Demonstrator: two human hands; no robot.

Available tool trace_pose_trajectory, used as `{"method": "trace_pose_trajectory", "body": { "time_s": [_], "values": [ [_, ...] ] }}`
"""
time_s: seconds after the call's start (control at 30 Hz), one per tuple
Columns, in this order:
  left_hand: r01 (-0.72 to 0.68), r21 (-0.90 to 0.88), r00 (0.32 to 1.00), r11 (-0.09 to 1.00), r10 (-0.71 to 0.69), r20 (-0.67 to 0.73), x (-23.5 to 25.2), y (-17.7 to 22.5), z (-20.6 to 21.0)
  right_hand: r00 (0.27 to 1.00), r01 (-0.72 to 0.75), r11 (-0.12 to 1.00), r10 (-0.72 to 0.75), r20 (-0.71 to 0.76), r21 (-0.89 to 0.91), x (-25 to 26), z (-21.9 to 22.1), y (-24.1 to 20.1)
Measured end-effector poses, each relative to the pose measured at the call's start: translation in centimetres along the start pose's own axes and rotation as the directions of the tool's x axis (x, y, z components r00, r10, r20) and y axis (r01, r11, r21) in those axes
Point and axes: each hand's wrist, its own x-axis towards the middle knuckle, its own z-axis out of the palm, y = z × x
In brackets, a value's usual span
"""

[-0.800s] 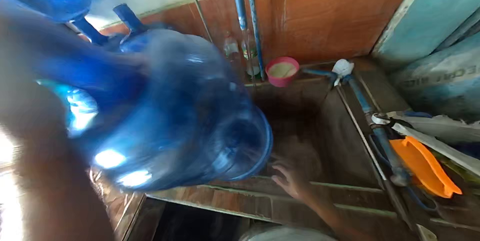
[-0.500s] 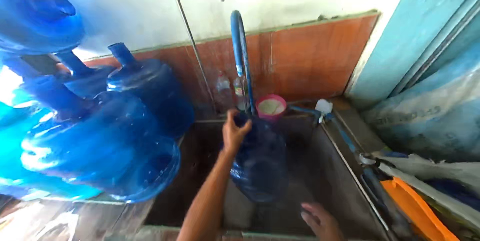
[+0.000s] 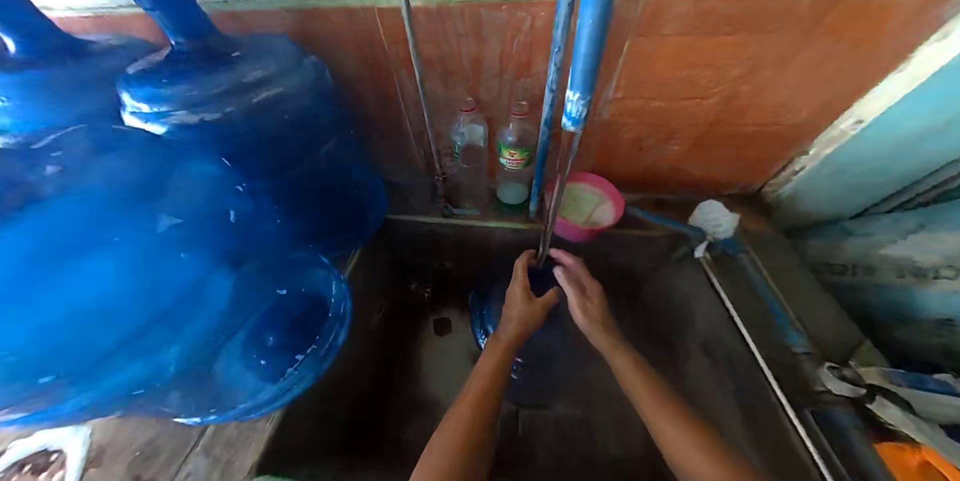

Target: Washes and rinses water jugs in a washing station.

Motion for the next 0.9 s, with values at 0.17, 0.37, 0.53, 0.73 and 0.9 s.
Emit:
{"method": "trace_pose_trajectory", "body": {
  "time_s": [0.17, 0.37, 0.53, 0.73, 0.9],
  "values": [
    [0.308, 0.235, 0.879, 0.922, -0.37, 0.3, 1.6, 2.3, -6.2, 0.965, -0.235, 0.968, 0.243, 0.099, -0.087, 3.9, 2.4, 1.7],
    [0.265, 0.196, 0.913, 0.944, -0.181, -0.365, 12.9, 1.8, -10.3, 0.968, -0.234, 0.97, 0.227, 0.106, 0.065, 4.3, 2.3, 2.8],
    [0.242, 0.124, 0.854, 0.962, -0.15, -0.498, 20.8, -0.3, -10.9, 0.96, -0.266, 0.964, 0.263, 0.094, 0.021, 2.4, 1.5, 2.1],
    [0.12, 0.026, 0.86, 0.992, -0.091, -0.502, 20.2, -1.3, -11.0, 0.982, -0.189, 0.979, 0.19, -0.002, 0.074, -1.8, -1.1, 3.3],
    [-0.177, -0.117, 0.832, 0.977, 0.085, -0.548, 12.4, 2.0, -10.0, 0.971, -0.237, 0.961, 0.235, 0.037, 0.14, -3.5, -4.0, 3.4]
  ]
}}
